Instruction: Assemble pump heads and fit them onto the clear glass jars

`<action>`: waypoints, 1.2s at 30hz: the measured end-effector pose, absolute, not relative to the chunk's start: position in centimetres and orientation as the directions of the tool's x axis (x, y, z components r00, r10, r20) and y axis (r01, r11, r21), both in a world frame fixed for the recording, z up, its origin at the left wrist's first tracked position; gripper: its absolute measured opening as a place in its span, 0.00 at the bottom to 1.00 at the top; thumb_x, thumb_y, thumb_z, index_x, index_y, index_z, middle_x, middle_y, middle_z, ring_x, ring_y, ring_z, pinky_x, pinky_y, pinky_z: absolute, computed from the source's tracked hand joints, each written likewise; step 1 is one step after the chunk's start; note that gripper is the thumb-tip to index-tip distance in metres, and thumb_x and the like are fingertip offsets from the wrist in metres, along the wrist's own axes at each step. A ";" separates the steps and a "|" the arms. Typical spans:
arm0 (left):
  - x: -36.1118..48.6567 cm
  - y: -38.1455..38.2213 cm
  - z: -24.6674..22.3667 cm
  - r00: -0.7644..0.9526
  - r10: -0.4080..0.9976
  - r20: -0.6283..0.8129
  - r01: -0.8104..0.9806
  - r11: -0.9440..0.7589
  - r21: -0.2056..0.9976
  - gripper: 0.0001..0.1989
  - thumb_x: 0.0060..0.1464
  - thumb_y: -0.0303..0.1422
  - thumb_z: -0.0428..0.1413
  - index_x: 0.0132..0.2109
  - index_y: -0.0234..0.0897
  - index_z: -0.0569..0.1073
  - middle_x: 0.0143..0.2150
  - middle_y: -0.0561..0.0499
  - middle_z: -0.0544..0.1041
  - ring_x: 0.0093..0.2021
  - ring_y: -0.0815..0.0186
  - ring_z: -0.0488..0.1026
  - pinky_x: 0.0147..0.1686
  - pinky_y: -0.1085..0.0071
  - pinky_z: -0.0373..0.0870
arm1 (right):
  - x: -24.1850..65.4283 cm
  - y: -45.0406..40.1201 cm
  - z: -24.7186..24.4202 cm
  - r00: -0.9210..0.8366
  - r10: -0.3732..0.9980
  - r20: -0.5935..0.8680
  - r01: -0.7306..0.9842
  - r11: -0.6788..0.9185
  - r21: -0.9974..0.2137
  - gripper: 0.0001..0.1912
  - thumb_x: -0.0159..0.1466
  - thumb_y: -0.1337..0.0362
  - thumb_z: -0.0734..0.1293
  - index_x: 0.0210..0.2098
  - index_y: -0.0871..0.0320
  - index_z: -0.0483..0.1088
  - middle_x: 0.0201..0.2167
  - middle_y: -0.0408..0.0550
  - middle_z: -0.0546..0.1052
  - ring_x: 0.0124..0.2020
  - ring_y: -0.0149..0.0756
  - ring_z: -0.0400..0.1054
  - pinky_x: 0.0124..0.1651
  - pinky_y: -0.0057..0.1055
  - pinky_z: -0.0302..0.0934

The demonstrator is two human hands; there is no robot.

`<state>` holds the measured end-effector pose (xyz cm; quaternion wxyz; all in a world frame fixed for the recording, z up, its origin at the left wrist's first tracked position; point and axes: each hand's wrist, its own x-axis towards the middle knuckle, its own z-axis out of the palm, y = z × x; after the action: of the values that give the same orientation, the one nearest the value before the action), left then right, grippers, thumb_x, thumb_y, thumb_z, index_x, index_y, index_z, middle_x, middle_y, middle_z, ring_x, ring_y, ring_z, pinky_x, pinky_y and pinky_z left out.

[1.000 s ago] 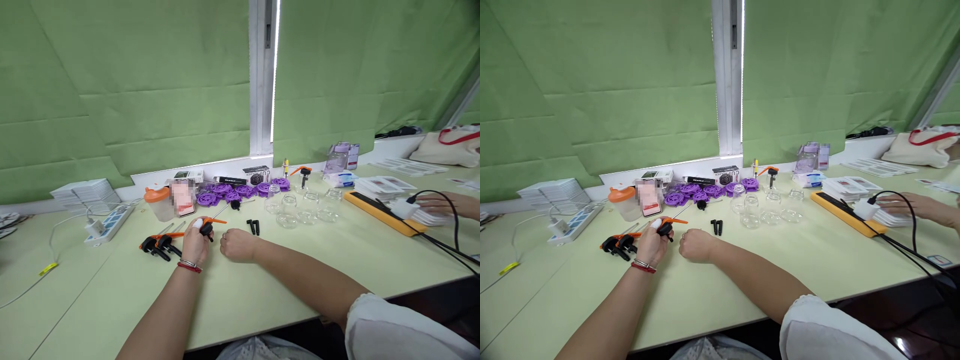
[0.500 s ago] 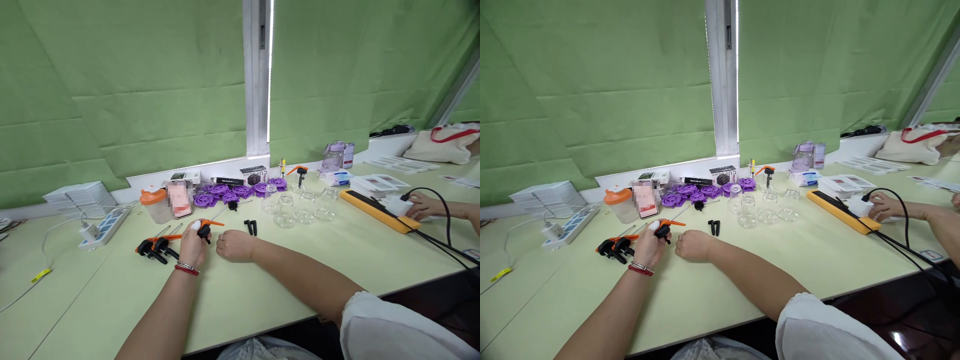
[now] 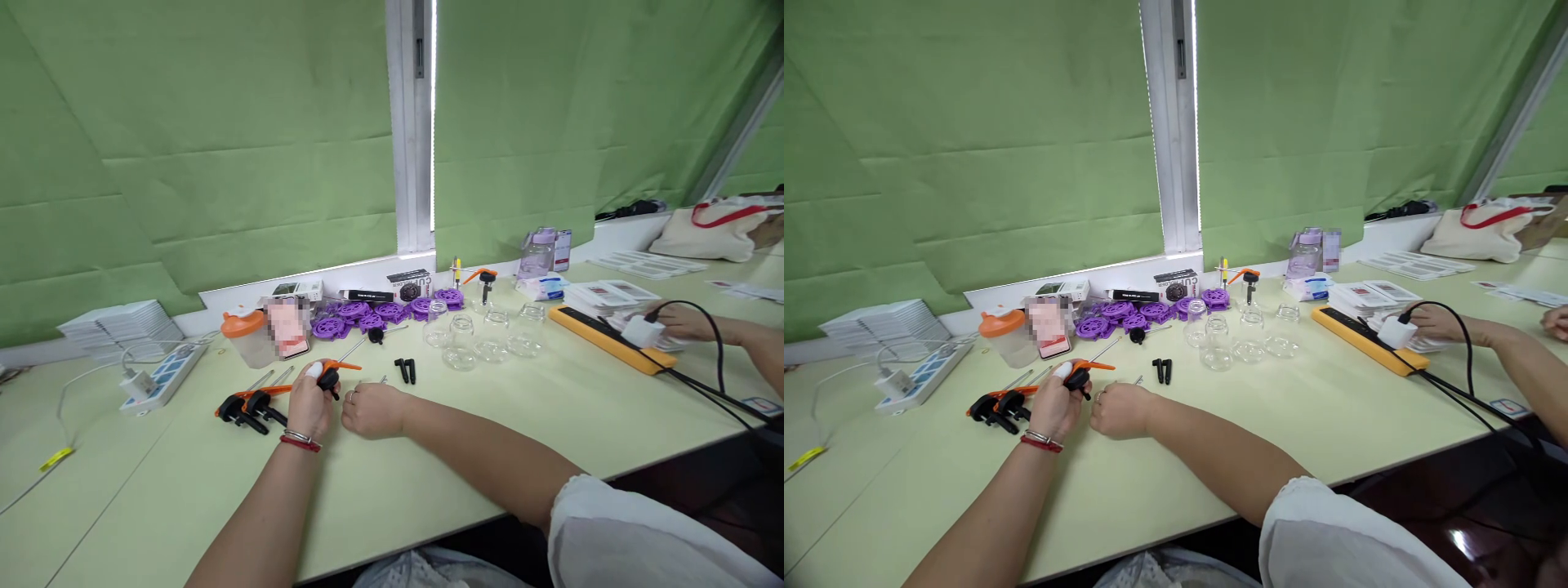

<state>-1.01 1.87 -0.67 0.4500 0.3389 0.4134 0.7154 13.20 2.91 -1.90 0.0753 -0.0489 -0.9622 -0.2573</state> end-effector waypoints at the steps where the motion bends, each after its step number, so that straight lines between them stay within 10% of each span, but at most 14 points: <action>1: -1.0 1.9 -0.7 -0.371 0.921 0.116 -0.365 -0.260 0.894 0.07 0.45 0.32 0.54 0.33 0.33 0.70 0.23 0.53 0.70 0.20 0.69 0.67 0.20 0.72 0.61 | 13.3 3.0 -2.0 -0.980 0.032 0.195 0.126 0.861 0.493 0.10 0.63 0.72 0.56 0.34 0.64 0.69 0.30 0.54 0.74 0.31 0.38 0.67 0.32 0.35 0.57; 5: -1.1 1.9 -0.5 -0.382 0.916 0.123 -0.352 -0.267 0.897 0.08 0.47 0.33 0.53 0.33 0.32 0.70 0.22 0.53 0.69 0.20 0.70 0.66 0.20 0.73 0.60 | 14.4 3.3 -0.9 -0.884 0.005 0.468 0.225 0.882 0.414 0.11 0.64 0.73 0.56 0.35 0.62 0.69 0.32 0.53 0.75 0.33 0.35 0.67 0.35 0.33 0.59; 9: -0.2 1.3 -0.1 -0.329 0.936 0.123 -0.340 -0.238 0.910 0.10 0.49 0.36 0.53 0.35 0.33 0.70 0.24 0.53 0.70 0.21 0.70 0.66 0.21 0.72 0.60 | 16.4 3.5 2.6 -0.431 0.302 0.851 0.406 0.907 -0.116 0.10 0.62 0.71 0.59 0.36 0.60 0.71 0.35 0.51 0.77 0.37 0.34 0.68 0.41 0.32 0.62; 12: 1.1 0.4 0.0 -0.186 0.977 0.107 -0.305 -0.161 0.939 0.12 0.52 0.39 0.52 0.36 0.33 0.71 0.24 0.53 0.69 0.21 0.71 0.65 0.22 0.72 0.59 | 17.4 3.7 5.0 -0.164 0.597 0.785 0.257 0.794 -0.550 0.07 0.60 0.68 0.62 0.35 0.60 0.73 0.32 0.48 0.77 0.31 0.31 0.69 0.36 0.28 0.64; 16: 2.8 -0.9 0.1 0.026 0.993 0.112 -0.283 -0.100 0.954 0.13 0.54 0.41 0.52 0.37 0.35 0.72 0.27 0.53 0.70 0.23 0.70 0.65 0.24 0.72 0.59 | 17.3 3.8 5.5 -0.139 0.818 0.559 0.097 0.573 -0.814 0.06 0.54 0.65 0.67 0.31 0.61 0.74 0.27 0.46 0.77 0.27 0.30 0.69 0.32 0.28 0.64; 31: 2.8 -1.0 -0.4 0.126 0.988 0.085 -0.413 -0.026 0.910 0.14 0.52 0.43 0.55 0.32 0.36 0.71 0.26 0.53 0.70 0.25 0.69 0.67 0.25 0.70 0.63 | 15.7 3.4 2.9 -0.393 0.874 0.285 0.131 0.360 -0.924 0.06 0.53 0.67 0.66 0.30 0.60 0.74 0.22 0.43 0.74 0.21 0.30 0.68 0.25 0.26 0.63; 36: 2.7 -1.1 0.1 0.145 0.987 0.074 -0.428 -0.005 0.904 0.17 0.50 0.46 0.57 0.31 0.34 0.72 0.28 0.51 0.73 0.31 0.65 0.71 0.30 0.69 0.66 | 16.2 3.3 2.6 -0.559 0.755 0.344 0.222 0.536 -0.815 0.08 0.57 0.68 0.64 0.32 0.58 0.76 0.31 0.45 0.77 0.30 0.32 0.71 0.35 0.29 0.65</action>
<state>2.68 -1.13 0.13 0.6248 0.4266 0.3273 0.5660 16.18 3.26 2.56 0.3572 -0.3050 -0.8002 0.3730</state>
